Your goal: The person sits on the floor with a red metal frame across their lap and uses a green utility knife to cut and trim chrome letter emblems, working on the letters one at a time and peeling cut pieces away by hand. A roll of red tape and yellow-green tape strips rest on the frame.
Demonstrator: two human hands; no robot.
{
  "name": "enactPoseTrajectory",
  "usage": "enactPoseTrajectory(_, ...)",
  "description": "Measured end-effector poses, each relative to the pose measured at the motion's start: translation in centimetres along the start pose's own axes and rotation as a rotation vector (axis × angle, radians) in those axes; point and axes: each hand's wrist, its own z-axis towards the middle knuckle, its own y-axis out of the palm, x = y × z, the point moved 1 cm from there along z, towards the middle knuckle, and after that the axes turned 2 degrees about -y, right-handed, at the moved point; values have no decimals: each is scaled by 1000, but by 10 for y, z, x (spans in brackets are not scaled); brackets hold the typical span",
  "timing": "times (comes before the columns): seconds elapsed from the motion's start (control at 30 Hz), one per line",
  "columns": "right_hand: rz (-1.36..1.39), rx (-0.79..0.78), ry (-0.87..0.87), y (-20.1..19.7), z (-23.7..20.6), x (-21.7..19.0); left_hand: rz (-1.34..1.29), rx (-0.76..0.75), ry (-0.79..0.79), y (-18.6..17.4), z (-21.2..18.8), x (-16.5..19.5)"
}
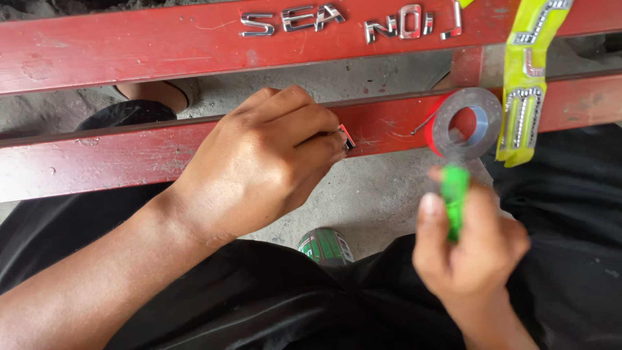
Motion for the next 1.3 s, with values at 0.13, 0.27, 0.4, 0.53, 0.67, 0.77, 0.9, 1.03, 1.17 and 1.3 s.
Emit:
enactPoseTrajectory(0.13,-100,-148,-143,23,-3,-1,-21,24,17,1,3,-6)
enactPoseTrajectory(0.27,-203,-161,-172,34,1,0,12,-49,9,-1,6,-12)
enactPoseTrajectory(0.4,-314,-195,-141,39,4,1,-12,-52,-14,4,6,-19)
enactPoseTrajectory(0.53,-315,-189,-149,44,1,-5,-33,-113,-40,10,3,-24)
enactPoseTrajectory(0.67,-336,-159,-196,45,4,-7,-42,-96,-24,10,4,-26)
enactPoseTrajectory(0.77,-344,-189,-168,44,7,-8,-68,-112,-27,10,6,-27)
enactPoseTrajectory(0.9,-346,-189,-180,44,8,-9,-62,-116,-30,12,6,-28)
enactPoseTrajectory(1.03,-360,-211,-171,45,9,-8,-78,-120,-30,13,5,-30)
enactPoseTrajectory(1.17,-380,-216,-172,44,9,-8,-105,-117,-35,12,7,-30)
enactPoseTrajectory(1.3,-390,-228,-171,45,9,-9,-150,-150,-58,12,10,-31)
